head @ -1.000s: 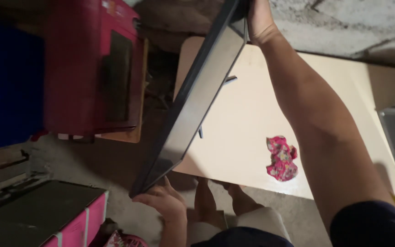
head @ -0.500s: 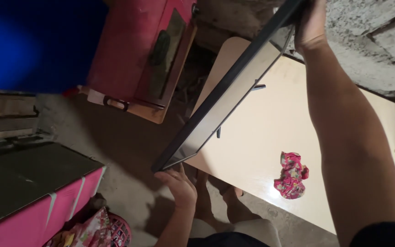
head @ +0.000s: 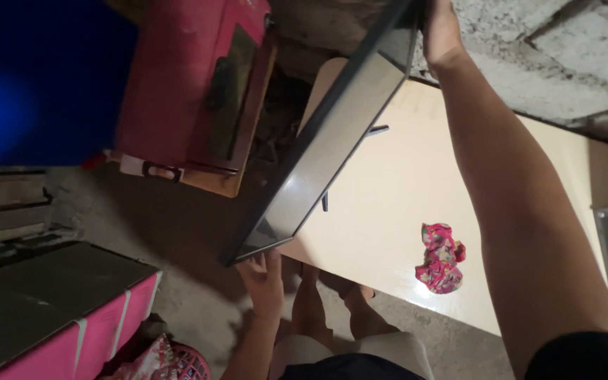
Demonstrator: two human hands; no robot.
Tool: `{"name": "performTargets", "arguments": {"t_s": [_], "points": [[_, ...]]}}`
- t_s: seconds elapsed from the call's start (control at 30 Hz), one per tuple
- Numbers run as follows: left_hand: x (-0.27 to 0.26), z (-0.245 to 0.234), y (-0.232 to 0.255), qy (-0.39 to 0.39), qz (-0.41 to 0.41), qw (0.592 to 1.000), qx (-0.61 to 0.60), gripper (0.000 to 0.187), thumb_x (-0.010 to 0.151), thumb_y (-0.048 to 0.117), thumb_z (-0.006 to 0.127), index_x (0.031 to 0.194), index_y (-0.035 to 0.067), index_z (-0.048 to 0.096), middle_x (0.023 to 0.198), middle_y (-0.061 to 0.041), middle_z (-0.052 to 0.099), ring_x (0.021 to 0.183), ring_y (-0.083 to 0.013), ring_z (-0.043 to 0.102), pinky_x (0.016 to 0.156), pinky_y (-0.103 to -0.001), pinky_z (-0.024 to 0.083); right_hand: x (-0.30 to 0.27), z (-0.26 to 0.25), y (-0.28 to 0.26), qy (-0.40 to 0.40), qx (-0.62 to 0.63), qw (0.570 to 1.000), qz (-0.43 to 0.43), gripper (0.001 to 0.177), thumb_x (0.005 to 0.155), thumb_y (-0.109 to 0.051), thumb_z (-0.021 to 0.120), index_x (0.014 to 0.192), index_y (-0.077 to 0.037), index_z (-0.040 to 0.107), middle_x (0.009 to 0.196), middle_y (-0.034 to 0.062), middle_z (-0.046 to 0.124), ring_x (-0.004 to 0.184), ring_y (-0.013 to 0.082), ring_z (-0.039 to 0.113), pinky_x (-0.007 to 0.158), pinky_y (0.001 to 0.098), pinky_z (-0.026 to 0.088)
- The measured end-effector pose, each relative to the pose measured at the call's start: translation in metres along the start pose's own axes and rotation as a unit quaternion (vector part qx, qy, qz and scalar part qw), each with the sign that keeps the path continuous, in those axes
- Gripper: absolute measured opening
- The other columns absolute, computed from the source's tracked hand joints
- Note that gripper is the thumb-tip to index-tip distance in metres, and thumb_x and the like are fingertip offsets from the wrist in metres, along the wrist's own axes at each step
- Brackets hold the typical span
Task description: Cleaning a desk surface using foam cleaner and a cloth.
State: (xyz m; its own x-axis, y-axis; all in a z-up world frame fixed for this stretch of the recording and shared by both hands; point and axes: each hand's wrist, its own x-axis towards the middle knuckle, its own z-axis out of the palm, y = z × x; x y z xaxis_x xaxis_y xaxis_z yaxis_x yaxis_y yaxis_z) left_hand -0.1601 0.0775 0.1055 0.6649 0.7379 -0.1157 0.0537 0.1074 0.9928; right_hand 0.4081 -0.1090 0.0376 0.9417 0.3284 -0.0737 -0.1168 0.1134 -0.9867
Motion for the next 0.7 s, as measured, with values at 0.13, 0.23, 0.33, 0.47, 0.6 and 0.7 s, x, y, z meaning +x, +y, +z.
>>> {"name": "performTargets", "arguments": {"t_s": [0.13,0.23,0.33,0.47,0.6,0.7], "points": [[0.003,0.013,0.005,-0.022,-0.07,0.997,0.032,0.082,0.096,0.019,0.069,0.159,0.011,0.018,0.157,-0.014,0.034,0.141,-0.028,0.039,0.115,-0.045,0.036,-0.016,-0.023,0.013,0.024,-0.023,0.999,-0.016,0.058,0.106,-0.061,0.044,0.11,-0.008,0.067,0.102,0.0009,0.064,0.094,0.0134,0.053,0.089,0.0338,0.042],[0.002,0.032,0.013,0.008,-0.188,0.981,0.054,0.083,0.093,0.025,0.069,0.159,0.014,0.019,0.154,-0.009,0.039,0.137,-0.0246,0.045,0.111,-0.043,0.04,-0.07,-0.023,-0.033,0.037,-0.072,0.994,-0.075,0.059,0.108,-0.057,0.041,0.116,-0.005,0.067,0.109,0.0026,0.07,0.1,0.0132,0.061,0.093,0.0311,0.047],[-0.006,0.033,-0.014,0.033,-0.377,0.923,0.075,0.073,0.092,0.034,0.066,0.154,0.016,0.031,0.143,-0.007,0.049,0.129,-0.0194,0.052,0.107,-0.04,0.041,-0.16,-0.033,-0.064,0.077,-0.157,0.978,-0.116,0.051,0.114,-0.047,0.044,0.121,-0.002,0.065,0.113,0.0055,0.071,0.104,0.0147,0.063,0.095,0.0308,0.05],[-0.02,0.035,-0.062,-0.179,-0.486,0.85,0.096,0.055,0.09,0.04,0.064,0.136,0.009,0.059,0.118,-0.008,0.072,0.107,-0.0177,0.068,0.09,-0.035,0.044,-0.287,-0.065,-0.068,0.203,-0.342,0.915,-0.074,0.023,0.113,-0.02,0.057,0.125,-0.002,0.065,0.114,0.0145,0.071,0.104,0.0236,0.07,0.093,0.0367,0.055],[-0.011,0.075,-0.111,-0.281,-0.44,0.823,0.224,0.049,0.096,0.046,0.06,0.126,0.007,0.062,0.111,-0.005,0.073,0.1,-0.0173,0.07,0.085,-0.031,0.05,-0.432,-0.1,0.014,0.199,-0.476,0.852,-0.092,0.029,0.097,-0.005,0.061,0.125,0.002,0.063,0.121,0.024,0.065,0.115,0.0419,0.06,0.101,0.0485,0.048],[0.0,0.119,-0.132,-0.401,-0.242,0.853,0.23,0.042,0.102,0.04,0.061,0.121,0.002,0.063,0.105,-0.01,0.07,0.094,-0.0167,0.069,0.082,-0.028,0.059,-0.523,-0.104,0.081,0.111,-0.552,0.826,-0.031,0.019,0.084,-0.015,0.061,0.103,-0.014,0.059,0.111,0.0132,0.061,0.13,0.0371,0.058,0.127,0.055,0.04]]}}
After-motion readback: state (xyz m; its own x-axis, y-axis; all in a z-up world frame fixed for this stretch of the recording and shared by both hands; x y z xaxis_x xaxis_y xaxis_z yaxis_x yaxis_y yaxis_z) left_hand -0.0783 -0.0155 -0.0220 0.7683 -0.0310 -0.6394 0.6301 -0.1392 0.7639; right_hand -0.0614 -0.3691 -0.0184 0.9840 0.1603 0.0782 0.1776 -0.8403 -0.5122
